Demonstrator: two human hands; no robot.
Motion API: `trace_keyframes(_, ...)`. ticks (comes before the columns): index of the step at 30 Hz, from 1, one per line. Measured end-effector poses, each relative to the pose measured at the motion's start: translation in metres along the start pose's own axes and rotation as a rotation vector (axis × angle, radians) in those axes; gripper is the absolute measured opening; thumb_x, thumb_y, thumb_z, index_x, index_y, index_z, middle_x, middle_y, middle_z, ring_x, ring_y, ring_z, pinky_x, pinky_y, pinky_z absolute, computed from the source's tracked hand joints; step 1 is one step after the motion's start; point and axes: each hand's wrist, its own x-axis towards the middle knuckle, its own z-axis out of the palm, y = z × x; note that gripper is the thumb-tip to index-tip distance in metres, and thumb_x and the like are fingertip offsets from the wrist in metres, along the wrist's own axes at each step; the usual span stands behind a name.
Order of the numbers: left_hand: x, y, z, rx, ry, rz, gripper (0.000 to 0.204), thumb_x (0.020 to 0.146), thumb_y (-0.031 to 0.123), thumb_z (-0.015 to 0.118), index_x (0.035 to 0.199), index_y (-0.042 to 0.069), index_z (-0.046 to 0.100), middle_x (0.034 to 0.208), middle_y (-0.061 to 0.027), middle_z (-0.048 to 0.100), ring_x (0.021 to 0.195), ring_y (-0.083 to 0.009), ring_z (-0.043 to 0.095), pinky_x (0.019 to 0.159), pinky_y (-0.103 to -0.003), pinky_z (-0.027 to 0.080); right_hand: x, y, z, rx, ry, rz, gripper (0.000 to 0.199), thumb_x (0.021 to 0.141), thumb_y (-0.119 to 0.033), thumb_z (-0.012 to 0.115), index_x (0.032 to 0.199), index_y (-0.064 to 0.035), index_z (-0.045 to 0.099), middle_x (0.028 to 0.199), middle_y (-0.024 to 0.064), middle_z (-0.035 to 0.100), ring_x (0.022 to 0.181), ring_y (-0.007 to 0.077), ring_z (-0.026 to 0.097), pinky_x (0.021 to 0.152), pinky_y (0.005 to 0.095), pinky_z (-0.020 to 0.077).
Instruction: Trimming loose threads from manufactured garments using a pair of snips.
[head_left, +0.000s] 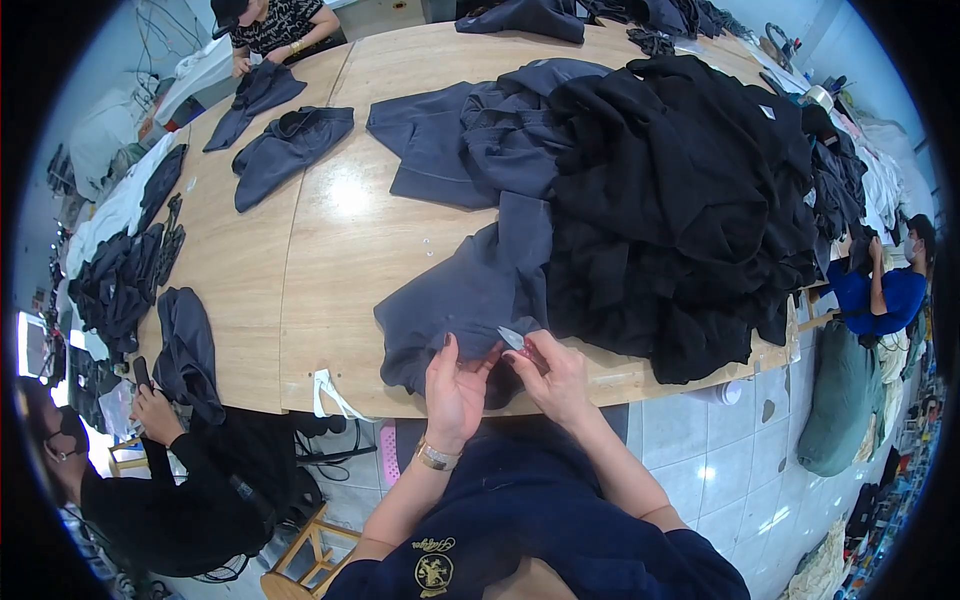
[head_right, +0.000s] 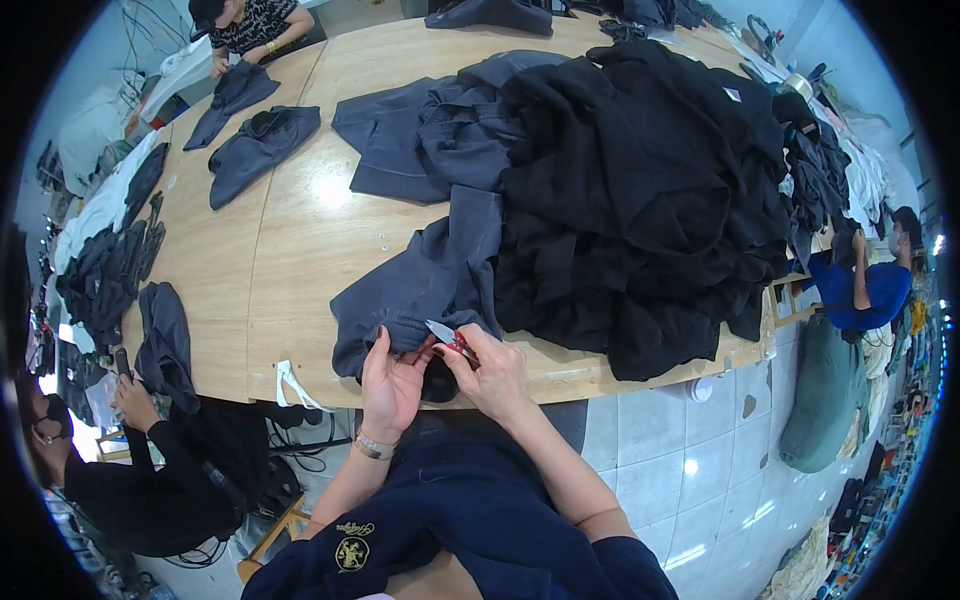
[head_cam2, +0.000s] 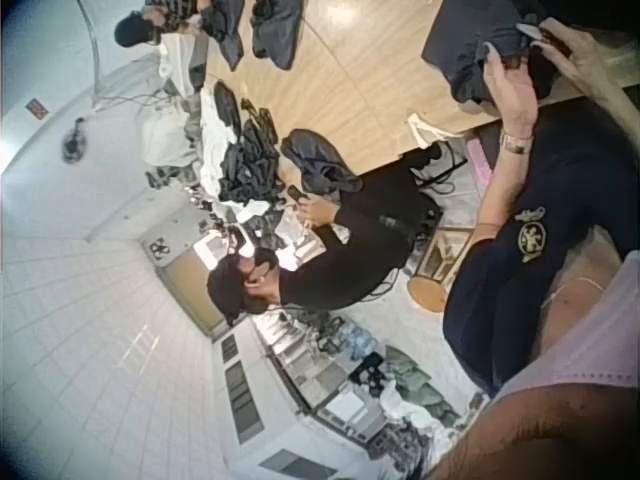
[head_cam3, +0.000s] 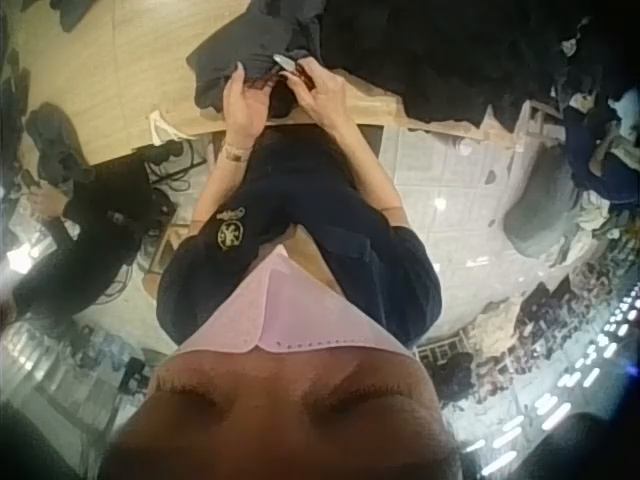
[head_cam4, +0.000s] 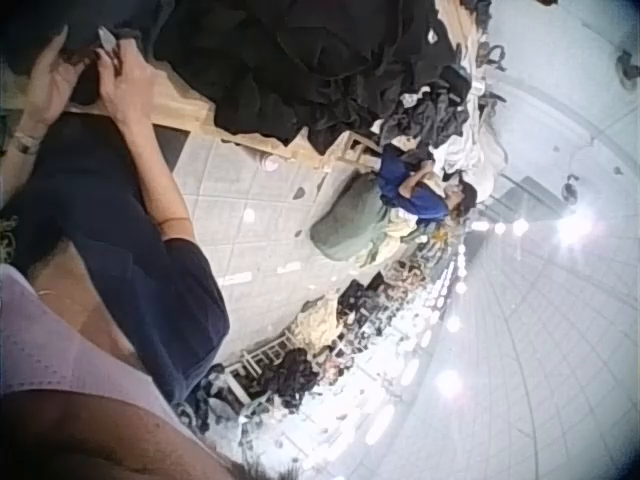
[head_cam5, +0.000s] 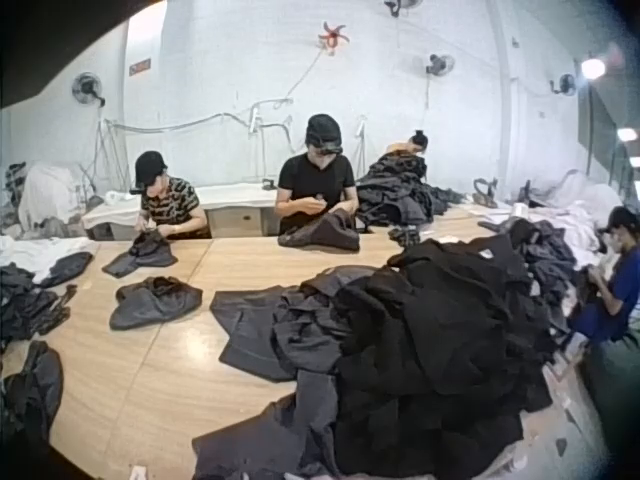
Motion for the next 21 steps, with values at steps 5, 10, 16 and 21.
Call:
trace_keyframes(5,-0.002,0.001,0.000,0.067,-0.029,-0.007,0.032,0.097,0.026,0.043,0.112,0.000,0.054,0.109,-0.0114,0.061,0.100,-0.0217,0.058,0.092,-0.037,0.045,0.000,-0.003,-0.001,0.056,0.010,0.126,0.021,0.082,-0.019,0.067,0.083,-0.0031,0.054,0.060,0.0075,0.054,0.048,0.0172,0.054,0.046,0.0285,0.0397)
trace_keyframes(10,-0.004,0.002,0.002,0.094,-0.020,-0.006,0.032,0.096,0.026,0.045,0.110,-0.002,0.056,0.107,-0.0127,0.062,0.098,-0.0223,0.059,0.090,-0.037,0.046,0.006,-0.007,0.007,0.354,0.056,0.267,0.017,0.081,-0.011,0.067,0.083,-0.0010,0.054,0.057,-0.0010,0.049,0.052,0.0027,0.043,0.046,0.0216,0.0342)
trace_keyframes(16,-0.006,-0.009,0.003,0.204,-0.028,0.113,0.028,0.096,0.022,0.046,0.107,0.000,0.058,0.107,-0.0103,0.062,0.099,-0.0186,0.058,0.089,-0.035,0.045,0.013,-0.011,0.017,0.457,0.016,0.344,0.011,0.080,-0.008,0.065,0.077,0.0011,0.058,0.058,-0.0043,0.051,0.053,0.0000,0.041,0.046,0.0191,0.0322)
trace_keyframes(21,-0.007,-0.009,0.004,0.190,-0.049,0.114,0.023,0.096,0.018,0.047,0.105,0.001,0.059,0.107,-0.0087,0.062,0.097,-0.0154,0.058,0.088,-0.032,0.045,0.015,-0.007,0.020,0.549,0.038,0.396,0.011,0.079,-0.008,0.064,0.077,0.0021,0.059,0.059,-0.0055,0.053,0.053,0.0001,0.042,0.046,0.0192,0.0328)
